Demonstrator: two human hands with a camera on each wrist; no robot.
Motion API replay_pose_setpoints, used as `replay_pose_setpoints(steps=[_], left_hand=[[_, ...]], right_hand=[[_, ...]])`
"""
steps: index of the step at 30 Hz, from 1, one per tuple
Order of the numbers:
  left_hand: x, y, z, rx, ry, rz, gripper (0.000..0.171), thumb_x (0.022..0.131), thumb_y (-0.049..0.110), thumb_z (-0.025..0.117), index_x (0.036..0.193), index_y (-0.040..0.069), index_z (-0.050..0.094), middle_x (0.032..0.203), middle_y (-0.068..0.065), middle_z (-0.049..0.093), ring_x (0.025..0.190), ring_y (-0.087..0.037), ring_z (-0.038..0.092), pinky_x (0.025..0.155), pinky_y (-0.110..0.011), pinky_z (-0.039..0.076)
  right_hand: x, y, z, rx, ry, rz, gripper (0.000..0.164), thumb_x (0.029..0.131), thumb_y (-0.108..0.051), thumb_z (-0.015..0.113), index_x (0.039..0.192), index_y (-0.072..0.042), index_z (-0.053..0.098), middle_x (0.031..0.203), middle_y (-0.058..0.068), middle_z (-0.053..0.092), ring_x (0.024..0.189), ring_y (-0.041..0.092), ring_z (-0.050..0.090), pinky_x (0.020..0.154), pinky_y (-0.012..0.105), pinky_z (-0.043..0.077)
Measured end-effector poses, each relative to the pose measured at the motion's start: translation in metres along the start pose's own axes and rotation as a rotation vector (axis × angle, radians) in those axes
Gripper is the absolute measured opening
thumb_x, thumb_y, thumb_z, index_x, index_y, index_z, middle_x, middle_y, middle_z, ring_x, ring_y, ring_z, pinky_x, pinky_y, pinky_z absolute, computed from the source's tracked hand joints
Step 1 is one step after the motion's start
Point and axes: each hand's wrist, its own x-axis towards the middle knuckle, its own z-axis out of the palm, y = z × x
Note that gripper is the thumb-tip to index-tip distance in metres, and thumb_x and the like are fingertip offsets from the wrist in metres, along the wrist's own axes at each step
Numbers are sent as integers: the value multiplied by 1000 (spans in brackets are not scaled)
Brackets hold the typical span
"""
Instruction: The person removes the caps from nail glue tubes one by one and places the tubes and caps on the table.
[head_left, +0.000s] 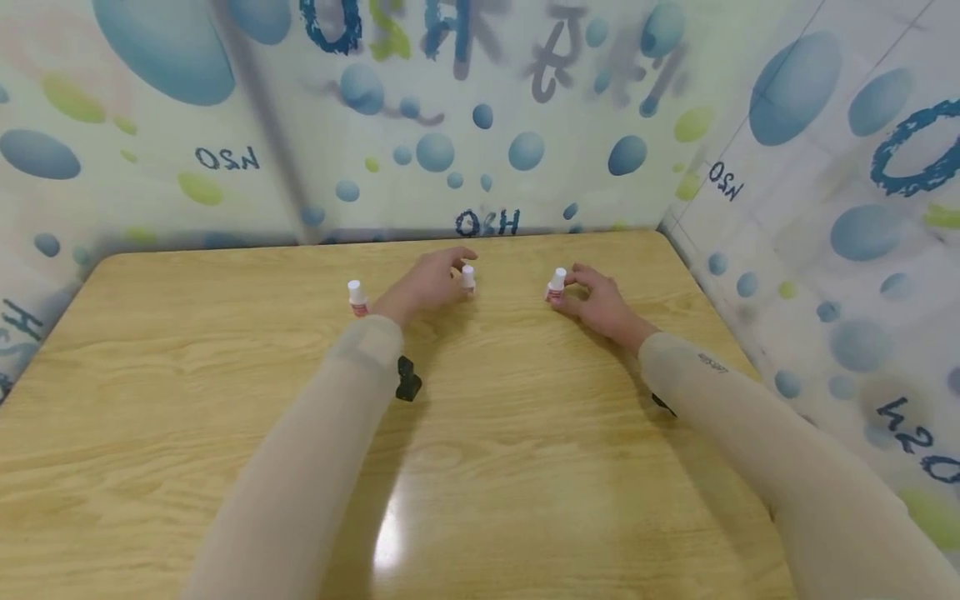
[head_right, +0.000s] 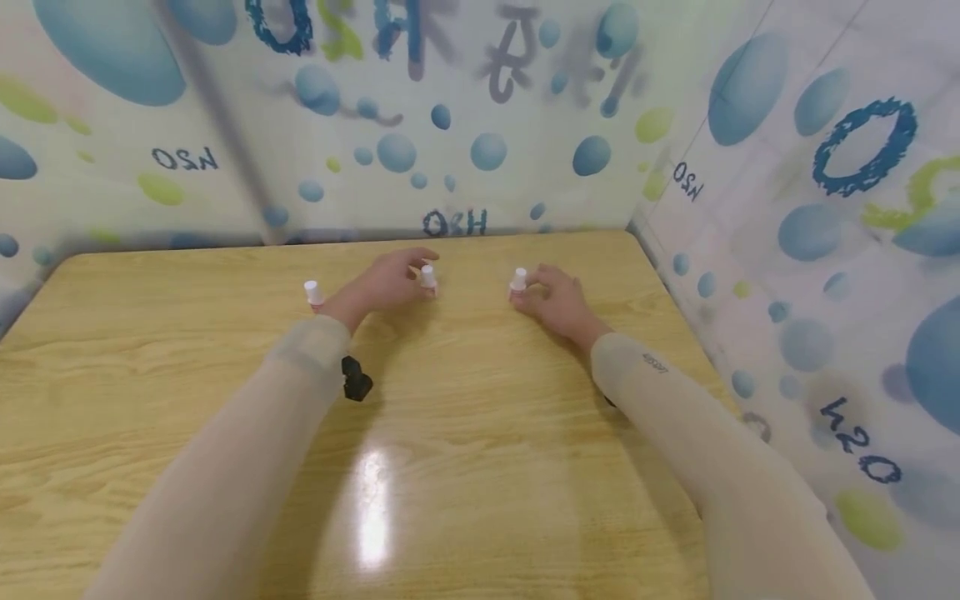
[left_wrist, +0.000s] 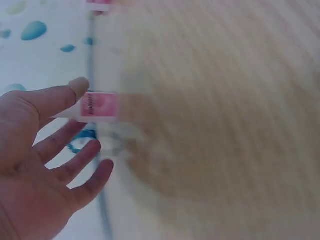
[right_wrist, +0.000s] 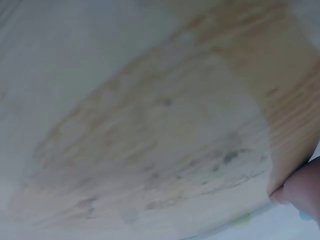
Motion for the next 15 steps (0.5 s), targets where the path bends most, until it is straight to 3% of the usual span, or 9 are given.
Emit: replay_pose_setpoints(steps=[3, 7, 11, 15], left_hand=[[-2, 20, -6, 35, 10, 28, 72, 98, 18, 76, 162, 16, 43, 158, -15, 54, 146, -35, 51, 120, -50, 44], [2, 53, -5, 59, 58, 125, 65, 100, 23, 77, 158, 16, 49, 157, -12, 56, 149, -33, 48, 123, -50, 42], [14, 74, 11, 10, 55, 193, 53, 102, 27, 73, 151, 16, 57, 148, -10, 62, 140, -31, 54, 117, -48, 47], [29, 80, 32, -29, 27, 185, 45, 104, 28, 70, 146, 15, 62, 136, -10, 66, 123, -28, 61, 106, -44, 53]], right_hand=[[-2, 2, 1, 2, 6, 7, 41, 102, -35, 74, 133, -9, 66, 175, 19, 29, 166, 39, 18, 133, 63, -6], [-4, 4, 2, -44, 30, 4, 44, 102, -37, 73, 136, -10, 67, 174, 19, 31, 165, 38, 22, 132, 64, -5], [-4, 3, 3, -115, 46, -22, 45, 102, -39, 72, 138, -11, 69, 173, 20, 32, 165, 39, 23, 132, 66, -2], [-3, 4, 4, -121, 49, -44, 44, 102, -40, 72, 138, -13, 70, 173, 20, 33, 165, 39, 22, 132, 66, 0]])
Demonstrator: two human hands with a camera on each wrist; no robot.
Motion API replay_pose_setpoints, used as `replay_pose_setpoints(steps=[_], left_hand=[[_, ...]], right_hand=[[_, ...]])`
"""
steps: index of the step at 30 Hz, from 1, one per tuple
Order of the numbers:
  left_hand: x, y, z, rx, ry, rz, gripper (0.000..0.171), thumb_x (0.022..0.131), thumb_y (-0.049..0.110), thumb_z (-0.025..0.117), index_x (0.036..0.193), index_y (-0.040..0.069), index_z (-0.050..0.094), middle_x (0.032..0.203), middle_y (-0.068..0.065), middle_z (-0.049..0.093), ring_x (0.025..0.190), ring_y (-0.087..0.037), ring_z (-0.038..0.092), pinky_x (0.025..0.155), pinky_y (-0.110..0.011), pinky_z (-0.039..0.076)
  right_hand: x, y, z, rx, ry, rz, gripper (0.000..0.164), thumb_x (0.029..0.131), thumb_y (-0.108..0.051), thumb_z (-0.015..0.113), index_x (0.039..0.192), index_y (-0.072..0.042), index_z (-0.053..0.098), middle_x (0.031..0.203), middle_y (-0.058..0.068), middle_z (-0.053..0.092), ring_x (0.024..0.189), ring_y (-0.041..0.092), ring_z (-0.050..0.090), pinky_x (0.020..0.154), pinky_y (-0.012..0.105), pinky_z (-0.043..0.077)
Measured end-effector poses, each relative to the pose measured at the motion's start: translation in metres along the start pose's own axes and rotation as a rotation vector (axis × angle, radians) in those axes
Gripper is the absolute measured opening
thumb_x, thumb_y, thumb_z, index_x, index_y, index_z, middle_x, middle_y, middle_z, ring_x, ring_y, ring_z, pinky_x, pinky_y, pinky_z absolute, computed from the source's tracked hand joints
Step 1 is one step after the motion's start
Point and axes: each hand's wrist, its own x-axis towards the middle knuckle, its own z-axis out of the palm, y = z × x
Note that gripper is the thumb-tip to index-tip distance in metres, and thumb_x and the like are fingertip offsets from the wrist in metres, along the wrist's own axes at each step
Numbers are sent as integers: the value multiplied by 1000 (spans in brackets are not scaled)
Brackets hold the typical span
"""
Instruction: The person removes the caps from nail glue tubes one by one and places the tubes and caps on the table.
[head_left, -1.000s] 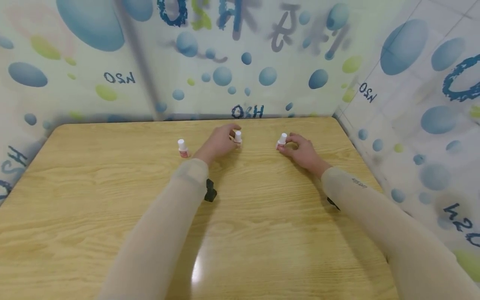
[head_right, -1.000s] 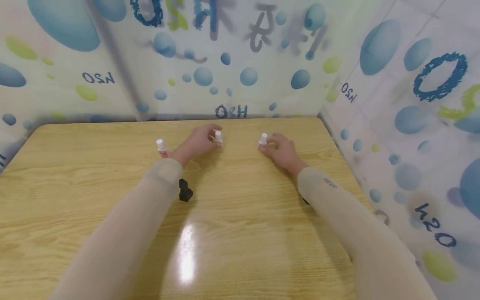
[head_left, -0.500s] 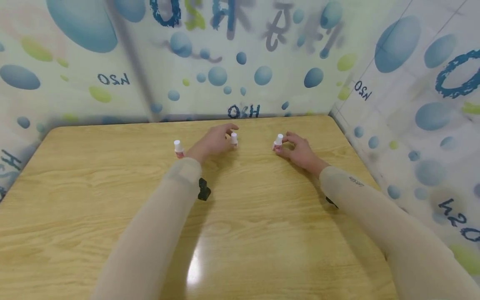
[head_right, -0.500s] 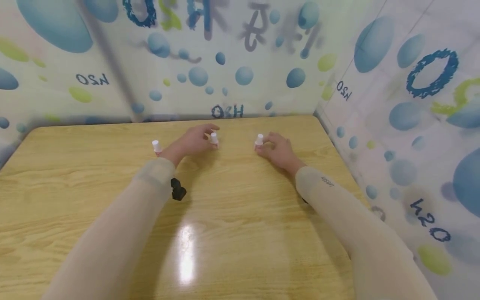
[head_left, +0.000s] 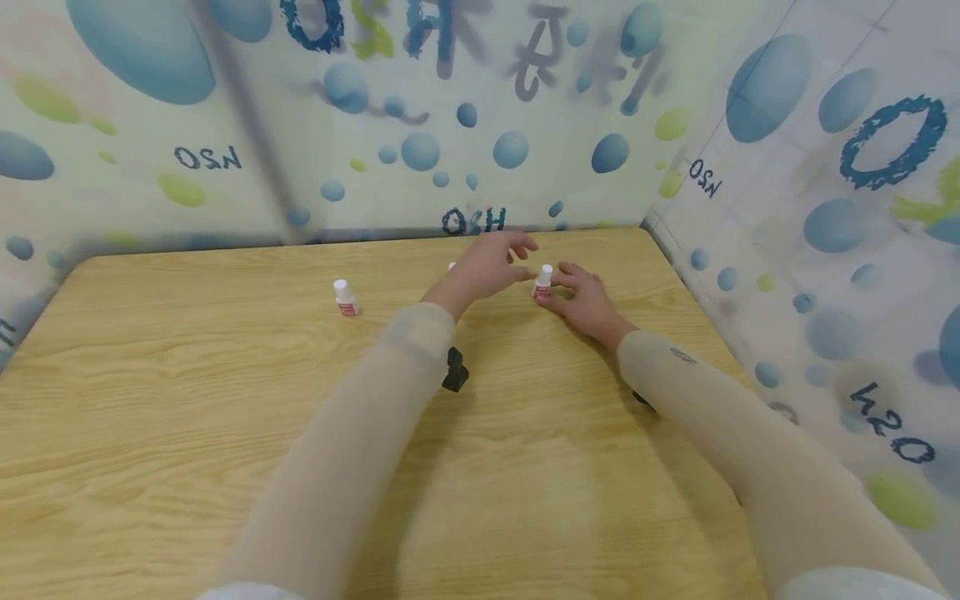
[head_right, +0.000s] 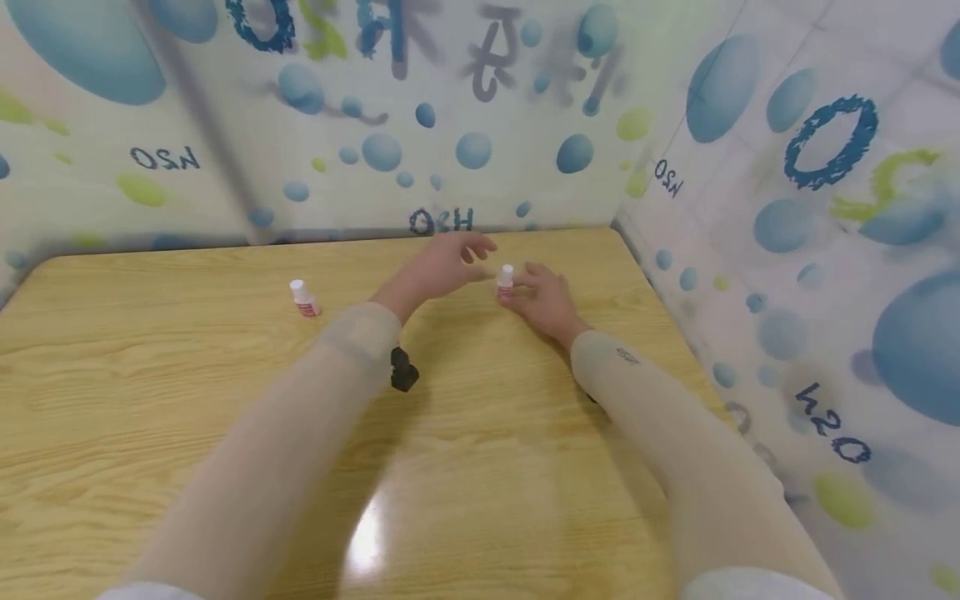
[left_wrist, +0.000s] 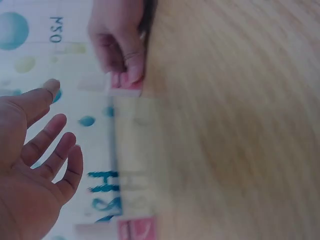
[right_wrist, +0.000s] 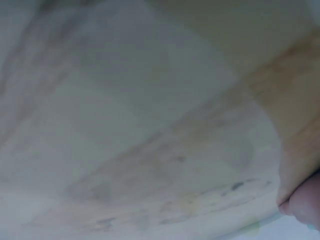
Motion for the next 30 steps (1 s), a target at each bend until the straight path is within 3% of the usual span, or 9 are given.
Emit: replay_pose_setpoints(steps=[7, 14, 18, 23, 30], left_hand=[[14, -1, 19, -46, 20, -31, 41, 105, 27, 69, 142, 9, 65, 126, -11, 67, 109, -25, 62, 95, -41, 54], [22, 3, 25, -20, 35, -26, 28, 105, 21, 69, 128, 6, 72, 113, -11, 69, 98, -21, 59, 88, -36, 51], [25, 2, 30, -35, 54, -51, 20, 104, 20, 70, 119, 8, 75, 108, -7, 69, 96, -19, 57, 85, -33, 49], [28, 1, 36, -59, 68, -88, 17, 104, 21, 69, 115, 10, 77, 108, -5, 70, 98, -19, 58, 85, -32, 49], [30, 1, 41, -108, 90, -128, 20, 105, 21, 68, 118, 11, 78, 117, -5, 73, 108, -21, 63, 97, -38, 55]], right_hand=[[7, 5, 7, 19, 18, -22, 41, 101, -42, 73, 132, -15, 73, 171, 20, 36, 165, 42, 21, 133, 65, 2], [7, 1, 8, -3, 16, -29, 47, 103, -44, 69, 142, -17, 69, 173, 19, 34, 166, 41, 18, 135, 60, 8], [6, 1, 8, -57, 32, -72, 48, 105, -39, 67, 145, -13, 66, 171, 23, 35, 163, 45, 24, 133, 62, 16], [3, 3, 8, -162, 50, -133, 49, 108, -37, 63, 149, -10, 61, 166, 26, 41, 157, 47, 35, 130, 62, 23], [-1, 5, 4, -243, 13, -130, 53, 110, -42, 57, 155, -13, 55, 168, 22, 40, 158, 44, 34, 130, 63, 21]])
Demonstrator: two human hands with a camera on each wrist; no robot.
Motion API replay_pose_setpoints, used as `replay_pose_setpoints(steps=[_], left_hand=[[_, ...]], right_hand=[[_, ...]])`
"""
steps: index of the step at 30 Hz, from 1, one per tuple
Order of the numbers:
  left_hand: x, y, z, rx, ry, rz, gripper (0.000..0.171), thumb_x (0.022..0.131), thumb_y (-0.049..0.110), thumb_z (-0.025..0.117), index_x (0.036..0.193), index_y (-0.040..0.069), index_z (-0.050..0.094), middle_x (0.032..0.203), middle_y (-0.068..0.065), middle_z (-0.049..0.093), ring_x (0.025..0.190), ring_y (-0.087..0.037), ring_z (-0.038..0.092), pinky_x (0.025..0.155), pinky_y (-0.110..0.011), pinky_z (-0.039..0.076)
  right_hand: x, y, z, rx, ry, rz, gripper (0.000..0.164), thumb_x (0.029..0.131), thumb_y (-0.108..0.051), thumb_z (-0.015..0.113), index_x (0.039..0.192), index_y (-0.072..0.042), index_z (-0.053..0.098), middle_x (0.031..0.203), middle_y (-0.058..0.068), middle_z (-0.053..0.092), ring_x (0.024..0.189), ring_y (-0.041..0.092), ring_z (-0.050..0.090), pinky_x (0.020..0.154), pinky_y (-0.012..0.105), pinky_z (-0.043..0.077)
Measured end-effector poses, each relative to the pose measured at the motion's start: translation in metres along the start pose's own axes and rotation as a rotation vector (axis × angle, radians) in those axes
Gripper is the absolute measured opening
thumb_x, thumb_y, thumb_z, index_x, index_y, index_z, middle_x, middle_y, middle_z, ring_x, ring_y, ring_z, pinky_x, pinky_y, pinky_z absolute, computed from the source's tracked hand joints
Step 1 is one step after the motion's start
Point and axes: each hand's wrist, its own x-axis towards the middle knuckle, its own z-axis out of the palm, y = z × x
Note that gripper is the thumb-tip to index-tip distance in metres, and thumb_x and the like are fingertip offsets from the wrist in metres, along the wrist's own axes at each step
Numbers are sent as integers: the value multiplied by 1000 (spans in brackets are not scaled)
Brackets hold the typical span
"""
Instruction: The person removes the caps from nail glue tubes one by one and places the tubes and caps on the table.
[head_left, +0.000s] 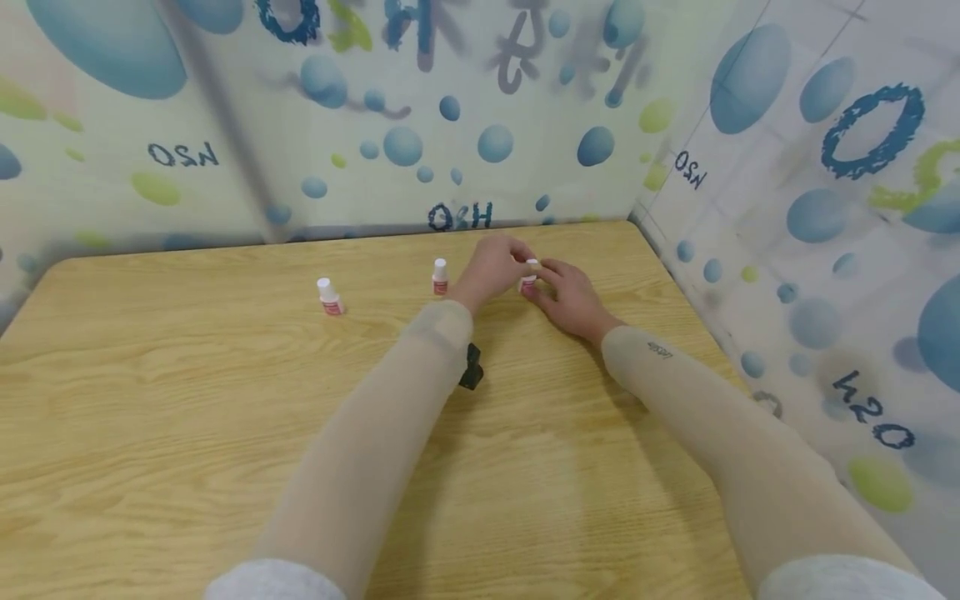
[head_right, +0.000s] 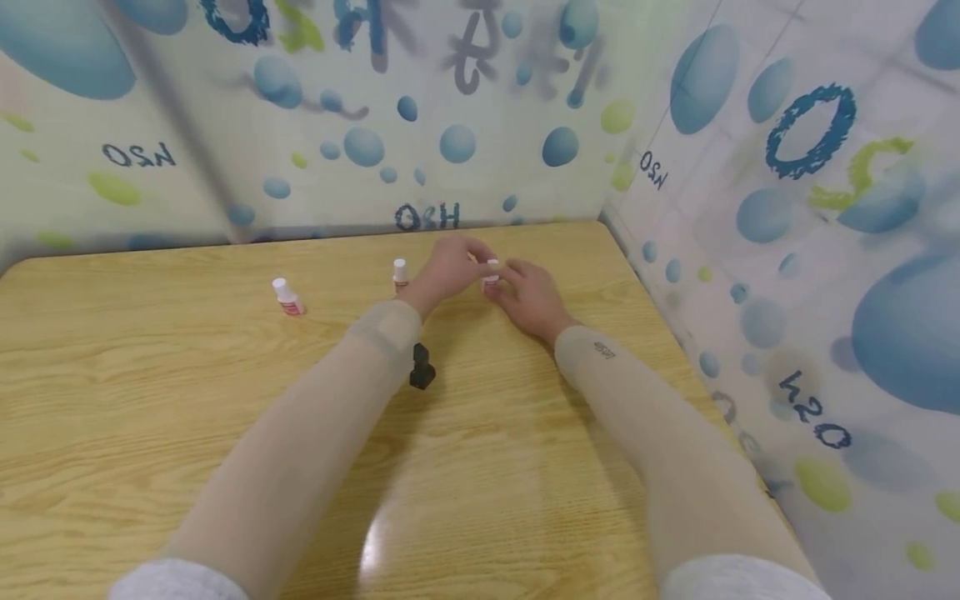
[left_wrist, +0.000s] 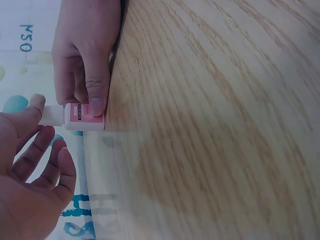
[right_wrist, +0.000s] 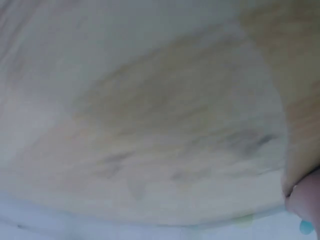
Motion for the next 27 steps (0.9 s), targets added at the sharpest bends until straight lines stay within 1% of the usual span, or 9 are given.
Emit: replay_pose_setpoints(steps=[5, 8, 10, 15, 20, 23, 27], left_hand=[[0, 1, 0, -1, 12, -30, 22, 105, 22, 68, 121, 10, 78, 123, -6, 74, 113, -22, 64, 102, -39, 56], [0, 1, 1, -4, 19, -41, 22, 104, 22, 70, 121, 11, 79, 124, -6, 74, 114, -22, 64, 102, -39, 56], [0, 1, 2, -7, 25, -38, 21, 104, 21, 70, 119, 10, 79, 123, -6, 74, 113, -22, 64, 101, -40, 56], [1, 2, 5, -19, 51, -23, 16, 103, 19, 71, 113, 10, 81, 118, -6, 75, 110, -22, 64, 99, -41, 56], [0, 3, 6, -26, 76, -46, 14, 101, 19, 74, 108, 11, 81, 115, -5, 75, 108, -22, 65, 94, -40, 56], [0, 3, 7, -15, 82, -57, 13, 101, 21, 74, 107, 11, 81, 113, -4, 75, 104, -21, 64, 91, -38, 55], [0, 3, 9, -1, 92, -55, 13, 101, 22, 75, 105, 11, 80, 111, -4, 75, 101, -20, 64, 89, -37, 56]], right_hand=[[0, 1, -1, -14, -36, 13, 55, 111, -49, 52, 158, -19, 52, 171, 17, 36, 160, 41, 30, 132, 62, 18], [1, 3, 0, 12, -31, 11, 54, 111, -49, 52, 157, -21, 53, 172, 17, 35, 161, 40, 30, 132, 61, 16], [1, 4, 1, 33, -22, 13, 53, 110, -49, 53, 156, -22, 53, 172, 17, 36, 161, 39, 30, 133, 60, 16], [0, 6, 0, 55, -14, 19, 52, 110, -47, 55, 155, -21, 55, 172, 17, 36, 161, 39, 30, 133, 60, 15], [-2, 3, -2, 73, 1, 27, 52, 109, -47, 57, 153, -19, 58, 171, 17, 38, 161, 39, 31, 132, 61, 16], [-3, 1, -3, 83, 4, 31, 52, 109, -46, 58, 152, -18, 59, 171, 17, 38, 160, 41, 31, 132, 61, 17], [-3, 1, -3, 81, 2, 32, 52, 109, -45, 58, 153, -17, 59, 171, 18, 38, 160, 41, 31, 132, 61, 17]])
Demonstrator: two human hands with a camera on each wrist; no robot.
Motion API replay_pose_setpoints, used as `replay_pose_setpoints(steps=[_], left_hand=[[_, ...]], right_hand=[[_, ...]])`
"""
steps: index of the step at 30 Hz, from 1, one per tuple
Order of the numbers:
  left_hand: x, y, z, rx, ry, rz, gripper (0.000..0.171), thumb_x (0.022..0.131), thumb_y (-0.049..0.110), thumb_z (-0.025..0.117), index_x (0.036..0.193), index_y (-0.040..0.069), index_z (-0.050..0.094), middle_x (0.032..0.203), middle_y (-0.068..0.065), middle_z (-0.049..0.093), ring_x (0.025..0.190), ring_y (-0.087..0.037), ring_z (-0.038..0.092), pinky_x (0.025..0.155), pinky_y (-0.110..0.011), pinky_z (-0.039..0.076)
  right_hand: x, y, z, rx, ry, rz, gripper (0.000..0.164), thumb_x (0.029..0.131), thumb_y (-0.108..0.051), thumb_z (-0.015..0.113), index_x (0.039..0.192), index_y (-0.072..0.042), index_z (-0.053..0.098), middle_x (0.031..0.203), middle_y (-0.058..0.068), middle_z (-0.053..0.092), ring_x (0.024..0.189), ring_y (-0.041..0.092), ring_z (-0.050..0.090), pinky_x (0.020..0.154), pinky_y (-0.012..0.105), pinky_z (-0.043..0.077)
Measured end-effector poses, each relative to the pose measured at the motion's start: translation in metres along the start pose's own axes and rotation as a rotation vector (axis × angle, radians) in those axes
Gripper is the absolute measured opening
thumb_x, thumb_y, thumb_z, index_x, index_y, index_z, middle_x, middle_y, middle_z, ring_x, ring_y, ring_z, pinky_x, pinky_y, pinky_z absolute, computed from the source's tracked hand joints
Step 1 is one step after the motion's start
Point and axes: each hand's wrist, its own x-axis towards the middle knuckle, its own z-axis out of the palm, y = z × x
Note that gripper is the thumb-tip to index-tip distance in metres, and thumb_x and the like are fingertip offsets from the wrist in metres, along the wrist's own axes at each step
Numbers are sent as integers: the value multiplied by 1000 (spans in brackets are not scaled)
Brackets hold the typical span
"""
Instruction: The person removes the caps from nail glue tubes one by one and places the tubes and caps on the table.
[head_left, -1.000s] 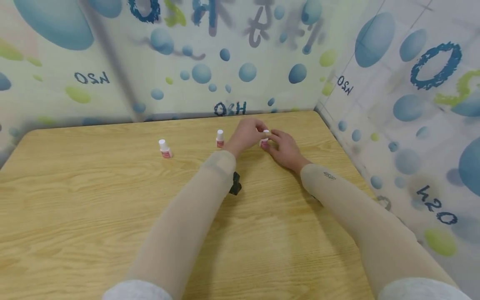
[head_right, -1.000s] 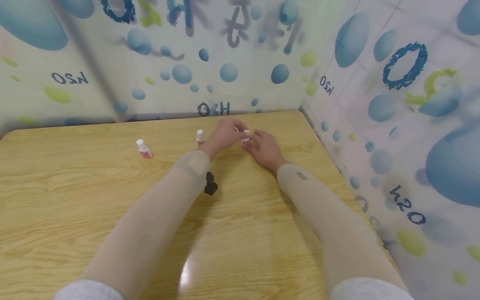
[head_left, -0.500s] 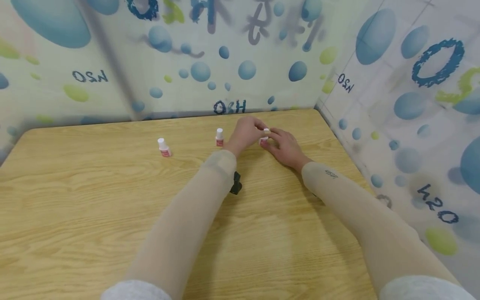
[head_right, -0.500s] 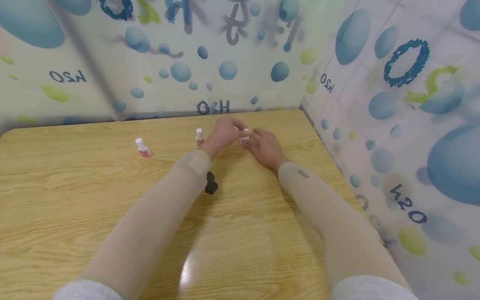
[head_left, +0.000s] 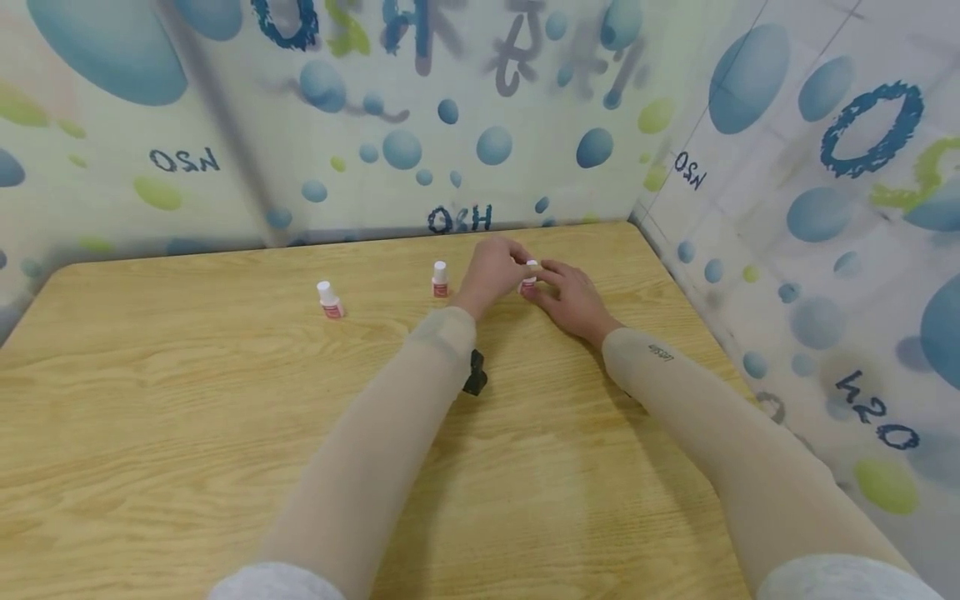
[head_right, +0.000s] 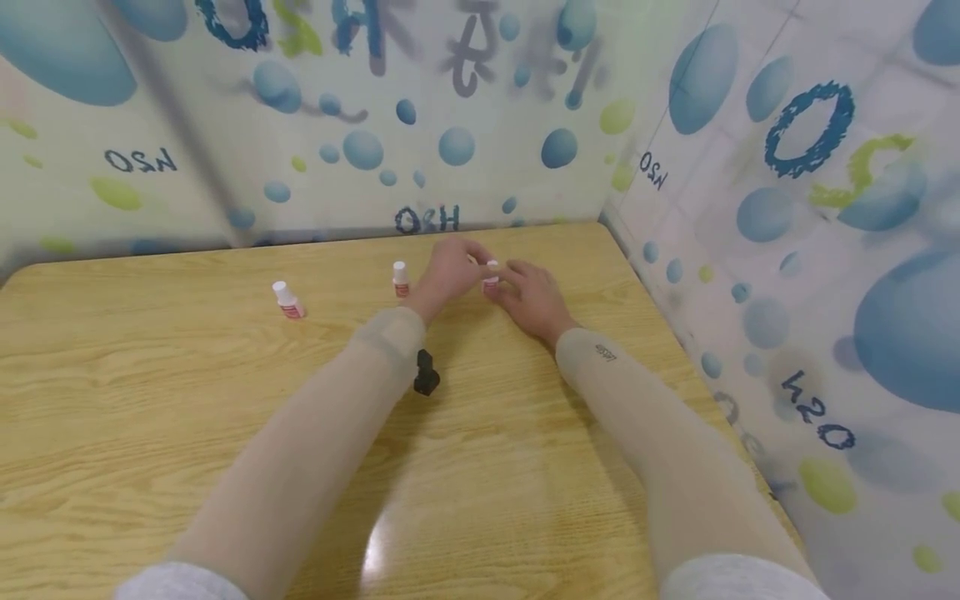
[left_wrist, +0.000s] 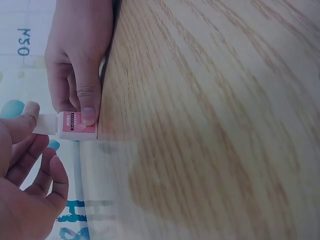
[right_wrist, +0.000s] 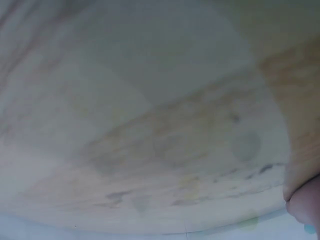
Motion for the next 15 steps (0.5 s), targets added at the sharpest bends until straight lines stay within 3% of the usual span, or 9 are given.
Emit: replay_pose_setpoints(steps=[15], left_hand=[[1, -2, 5, 8, 62, 12, 13, 99, 24, 77, 98, 11, 78, 100, -3, 75, 91, -18, 64, 82, -33, 56]], right_hand=[[-1, -3, -1, -17, -7, 15, 50, 109, -43, 58, 152, -17, 60, 171, 17, 37, 162, 39, 29, 132, 61, 16]])
